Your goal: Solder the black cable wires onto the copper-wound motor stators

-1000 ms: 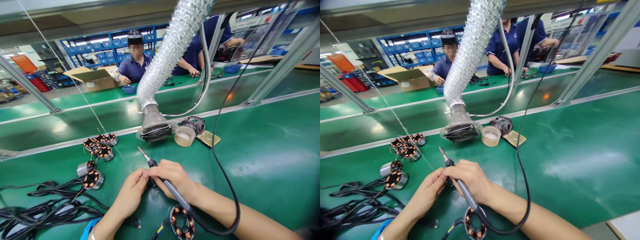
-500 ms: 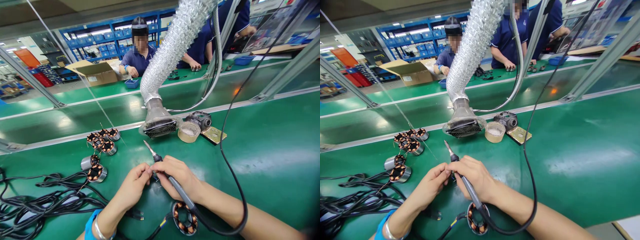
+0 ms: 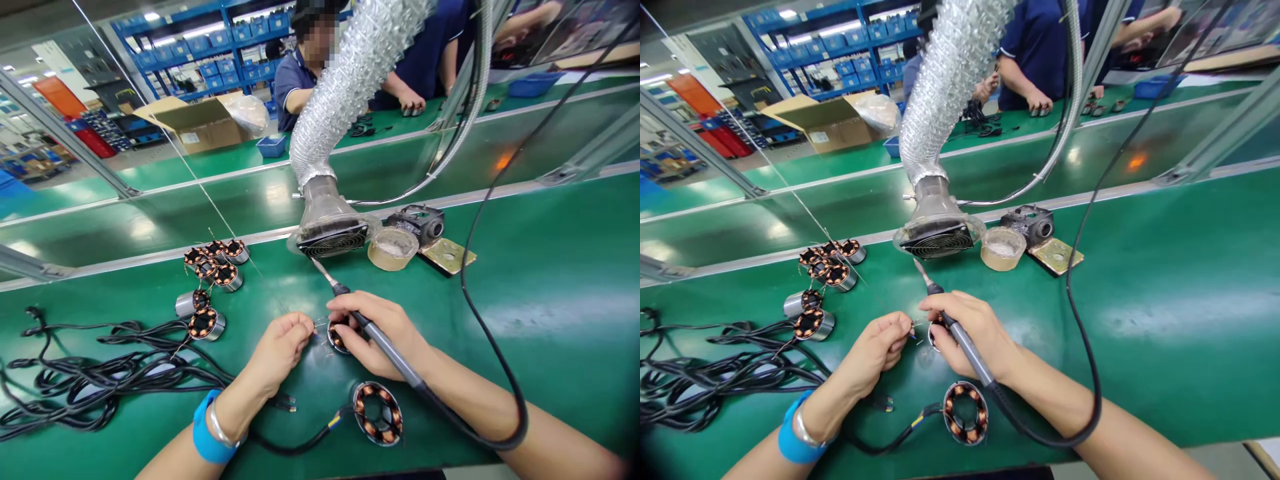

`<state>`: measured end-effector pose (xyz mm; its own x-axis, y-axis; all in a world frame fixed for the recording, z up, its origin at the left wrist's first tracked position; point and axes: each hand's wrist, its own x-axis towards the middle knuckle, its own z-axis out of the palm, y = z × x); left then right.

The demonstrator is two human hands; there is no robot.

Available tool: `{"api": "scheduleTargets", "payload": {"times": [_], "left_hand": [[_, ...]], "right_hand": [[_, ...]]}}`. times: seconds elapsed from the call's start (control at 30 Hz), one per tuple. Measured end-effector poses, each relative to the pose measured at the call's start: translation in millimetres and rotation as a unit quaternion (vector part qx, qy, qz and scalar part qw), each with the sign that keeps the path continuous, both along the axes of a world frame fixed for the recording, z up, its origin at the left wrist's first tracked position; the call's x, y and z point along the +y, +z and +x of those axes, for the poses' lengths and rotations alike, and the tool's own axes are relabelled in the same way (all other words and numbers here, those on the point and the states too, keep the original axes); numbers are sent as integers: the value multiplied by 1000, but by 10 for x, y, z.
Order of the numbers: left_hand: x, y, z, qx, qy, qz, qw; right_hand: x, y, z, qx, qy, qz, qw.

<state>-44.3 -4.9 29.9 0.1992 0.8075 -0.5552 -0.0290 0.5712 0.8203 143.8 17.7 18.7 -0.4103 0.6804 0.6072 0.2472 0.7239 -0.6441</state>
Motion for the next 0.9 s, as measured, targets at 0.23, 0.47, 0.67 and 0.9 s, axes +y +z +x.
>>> {"api": "scheduleTargets", "payload": {"times": [0.23,0.47,0.67,0.9], "left_hand": [[-44,-18,-16,-22,19,-3,1000],[-64,-41,-11,-6,26,-2,1000],[-81,-18,35,22,38,7,999],[-80,-39,77,43,58,28,997]], "right_hand": [[-52,-89,-53,-2,34,-54,998],[-46,-91,-95,25,25,-50,998],[25,-109,-103,28,1,-21,999],[22,-138,-108,28,3,6,1000]]}}
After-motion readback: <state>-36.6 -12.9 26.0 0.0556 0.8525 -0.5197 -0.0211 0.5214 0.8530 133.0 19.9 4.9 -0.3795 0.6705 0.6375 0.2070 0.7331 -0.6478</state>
